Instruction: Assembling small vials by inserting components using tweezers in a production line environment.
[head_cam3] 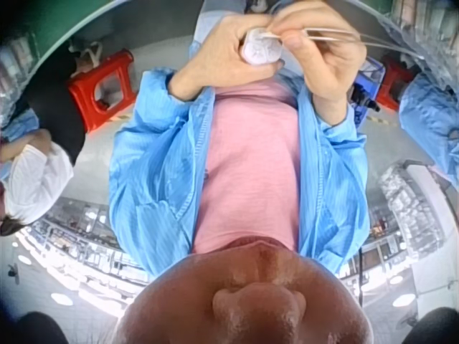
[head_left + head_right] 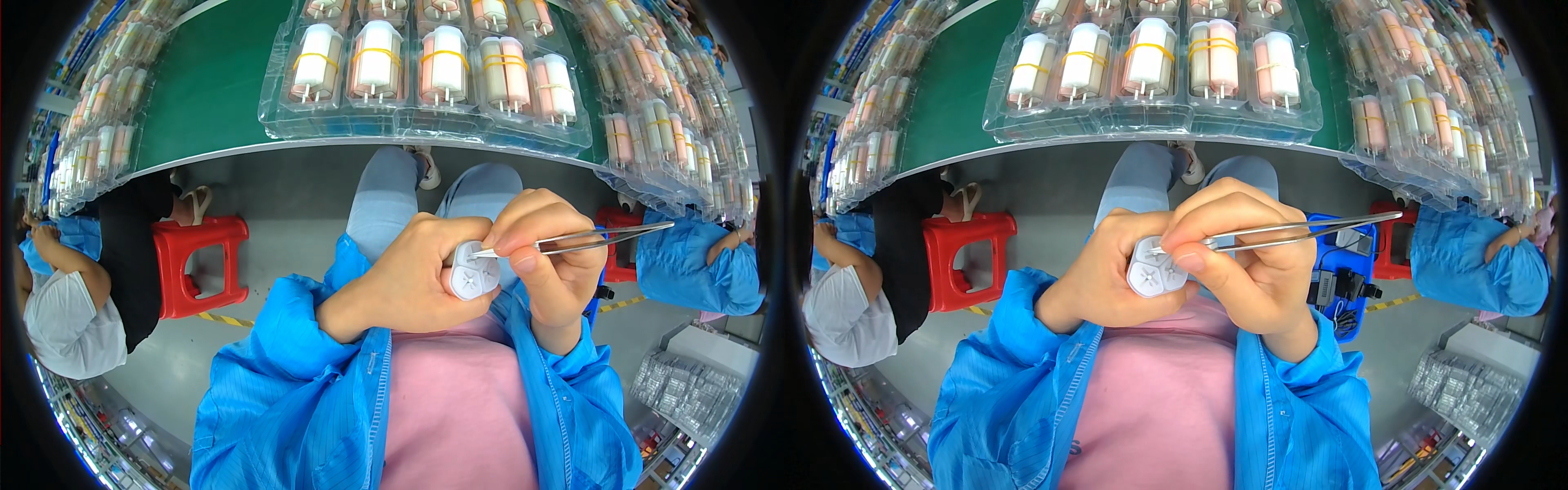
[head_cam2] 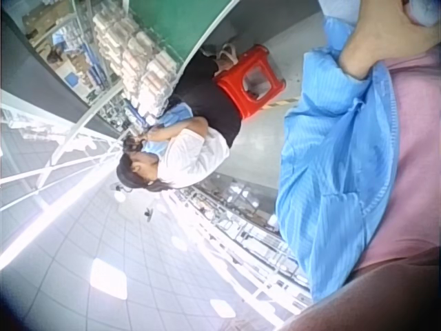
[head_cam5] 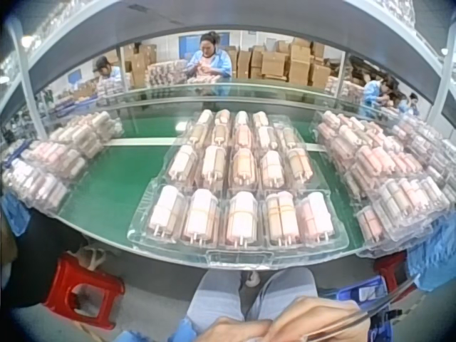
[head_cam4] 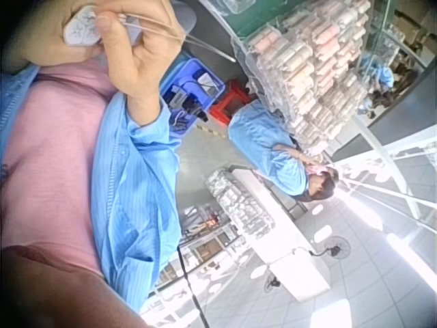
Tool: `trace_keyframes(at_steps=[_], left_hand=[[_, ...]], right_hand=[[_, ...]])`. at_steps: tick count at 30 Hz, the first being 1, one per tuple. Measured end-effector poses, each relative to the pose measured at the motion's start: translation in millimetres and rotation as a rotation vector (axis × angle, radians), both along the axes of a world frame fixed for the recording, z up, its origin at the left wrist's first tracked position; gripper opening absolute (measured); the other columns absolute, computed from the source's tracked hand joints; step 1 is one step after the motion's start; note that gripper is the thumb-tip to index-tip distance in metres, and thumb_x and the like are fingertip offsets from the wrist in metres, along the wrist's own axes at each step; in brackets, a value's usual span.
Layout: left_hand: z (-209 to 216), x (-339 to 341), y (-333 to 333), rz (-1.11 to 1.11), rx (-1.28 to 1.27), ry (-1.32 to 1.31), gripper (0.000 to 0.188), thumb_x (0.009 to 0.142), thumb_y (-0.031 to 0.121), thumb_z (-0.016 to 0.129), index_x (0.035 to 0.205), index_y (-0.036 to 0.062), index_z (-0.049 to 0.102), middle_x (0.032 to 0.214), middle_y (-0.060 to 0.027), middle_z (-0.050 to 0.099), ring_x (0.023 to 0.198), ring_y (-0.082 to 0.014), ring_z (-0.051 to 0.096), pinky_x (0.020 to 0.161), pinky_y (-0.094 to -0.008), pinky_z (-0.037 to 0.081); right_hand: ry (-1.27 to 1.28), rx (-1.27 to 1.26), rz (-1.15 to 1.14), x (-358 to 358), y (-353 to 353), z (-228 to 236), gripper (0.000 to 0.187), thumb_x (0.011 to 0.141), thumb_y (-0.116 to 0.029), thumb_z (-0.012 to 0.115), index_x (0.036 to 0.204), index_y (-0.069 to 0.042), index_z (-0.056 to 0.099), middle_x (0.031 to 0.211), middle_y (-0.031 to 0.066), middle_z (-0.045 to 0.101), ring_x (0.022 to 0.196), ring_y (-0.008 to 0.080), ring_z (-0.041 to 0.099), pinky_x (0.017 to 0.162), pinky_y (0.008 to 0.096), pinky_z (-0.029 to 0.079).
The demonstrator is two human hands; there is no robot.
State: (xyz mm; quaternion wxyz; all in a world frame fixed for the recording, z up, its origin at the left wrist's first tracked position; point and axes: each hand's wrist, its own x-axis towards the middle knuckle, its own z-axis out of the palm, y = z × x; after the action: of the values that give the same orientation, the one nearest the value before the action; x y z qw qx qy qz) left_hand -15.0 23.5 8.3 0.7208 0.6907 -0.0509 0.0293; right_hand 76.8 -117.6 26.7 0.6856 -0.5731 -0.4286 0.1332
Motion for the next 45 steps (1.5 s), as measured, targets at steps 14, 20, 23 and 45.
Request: trace_keyframes(at_steps=[14, 20, 23, 45], left_hand=[[0, 1, -1, 0.02, 0.043, 0.004, 0.022, 0.069, 0.004, 0.069, 0.09, -0.0013, 0.062, 0.071, -0.0067, 0.063, 0.064, -0.0081, 0.057, 0.056, -0.0259, 0.045], [2, 1, -1, 0.04, 0.166, 0.011, 0.027, 0.069, 0.005, 0.069, 0.094, -0.0026, 0.062, 0.071, -0.0106, 0.062, 0.065, -0.0107, 0.06, 0.057, -0.027, 0.046], [1, 0, -3, 0.075, 0.205, 0.006, 0.027, 0.07, 0.005, 0.07, 0.094, -0.0023, 0.062, 0.073, -0.0124, 0.063, 0.065, -0.013, 0.061, 0.058, -0.0279, 0.047], [0, 4, -2, 0.272, 0.396, -0.042, 0.019, 0.068, 0.006, 0.073, 0.074, 0.0043, 0.055, 0.06, -0.007, 0.057, 0.054, -0.013, 0.057, 0.049, -0.0268, 0.042]], right_hand=[[-0.152, -0.063, -0.045, 1, 3, 3, 0.008, 0.072, -0.001, 0.069, 0.079, 0.001, 0.066, 0.076, 0.0118, 0.064, 0.067, 0.02, 0.06, 0.06, 0.0284, 0.046], [-0.251, -0.111, -0.057, 1, 3, 8, 0.01, 0.071, -0.005, 0.072, 0.077, -0.001, 0.065, 0.074, 0.0108, 0.063, 0.063, 0.0232, 0.059, 0.057, 0.0304, 0.045], [-0.262, -0.114, -0.058, 1, 2, 8, 0.01, 0.07, -0.005, 0.072, 0.077, -0.002, 0.065, 0.074, 0.0105, 0.063, 0.063, 0.0233, 0.059, 0.057, 0.0305, 0.045], [0.131, 0.019, -0.147, -12, -10, -2, 0.014, 0.08, -0.004, 0.066, 0.091, 0.004, 0.064, 0.089, 0.0152, 0.062, 0.081, 0.0185, 0.058, 0.072, 0.0282, 0.045]])
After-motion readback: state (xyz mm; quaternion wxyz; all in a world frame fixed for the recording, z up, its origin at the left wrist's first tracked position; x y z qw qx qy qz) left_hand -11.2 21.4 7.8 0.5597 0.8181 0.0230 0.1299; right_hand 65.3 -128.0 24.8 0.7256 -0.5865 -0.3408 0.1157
